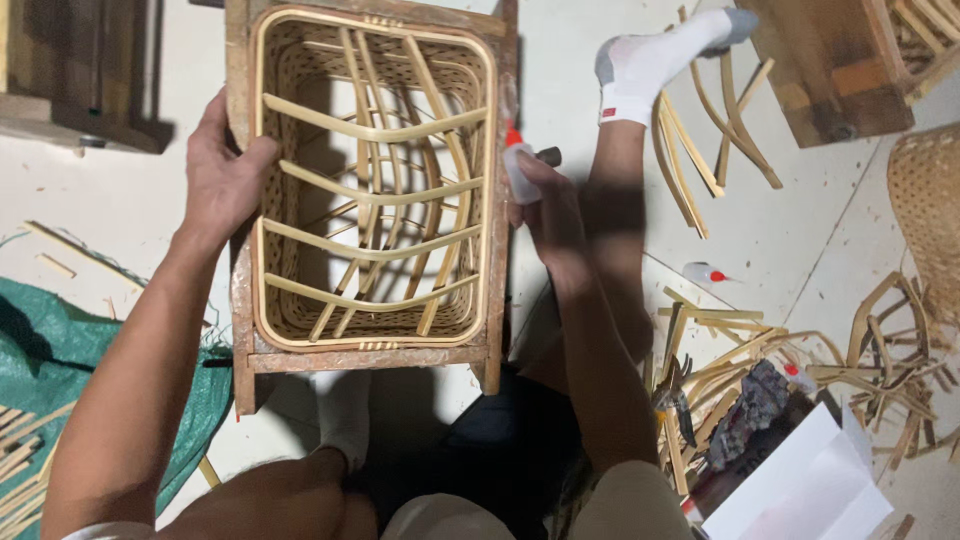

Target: The person is weaving a basket using thin wooden strips. They use a hammer to secure the strips and apply glue to reinforce the structure.

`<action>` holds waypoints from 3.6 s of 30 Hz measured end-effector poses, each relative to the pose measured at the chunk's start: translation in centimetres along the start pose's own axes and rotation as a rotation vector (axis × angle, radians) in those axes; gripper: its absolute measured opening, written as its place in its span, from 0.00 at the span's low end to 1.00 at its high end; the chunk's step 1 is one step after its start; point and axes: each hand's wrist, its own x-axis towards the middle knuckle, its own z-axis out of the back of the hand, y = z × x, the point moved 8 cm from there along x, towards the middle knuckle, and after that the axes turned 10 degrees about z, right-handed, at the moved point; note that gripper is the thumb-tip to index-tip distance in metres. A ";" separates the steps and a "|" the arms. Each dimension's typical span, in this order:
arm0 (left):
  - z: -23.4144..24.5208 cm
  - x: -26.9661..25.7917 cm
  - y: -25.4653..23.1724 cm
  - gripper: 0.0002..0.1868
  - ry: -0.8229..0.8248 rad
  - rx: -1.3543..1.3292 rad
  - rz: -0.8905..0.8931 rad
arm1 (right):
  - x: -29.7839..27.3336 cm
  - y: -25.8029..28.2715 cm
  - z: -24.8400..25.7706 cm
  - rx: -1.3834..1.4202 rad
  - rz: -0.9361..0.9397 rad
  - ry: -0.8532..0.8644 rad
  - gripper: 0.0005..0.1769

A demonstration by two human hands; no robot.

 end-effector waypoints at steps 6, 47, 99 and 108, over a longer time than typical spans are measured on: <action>0.2 -0.3 0.6 0.40 -0.012 -0.032 0.127 | 1.1 0.9 -0.5 -0.195 -0.002 -0.042 0.33; 0.1 0.9 2.4 0.43 0.006 0.013 -0.007 | -8.4 -2.2 0.9 -0.183 0.067 -0.049 0.24; 1.5 1.9 5.3 0.20 -0.073 0.105 0.062 | -22.4 -2.1 -1.2 -0.423 -0.174 -0.183 0.27; 1.5 1.0 4.1 0.20 -0.076 0.069 -0.089 | -26.4 -3.5 -0.8 -0.397 -0.223 -0.152 0.29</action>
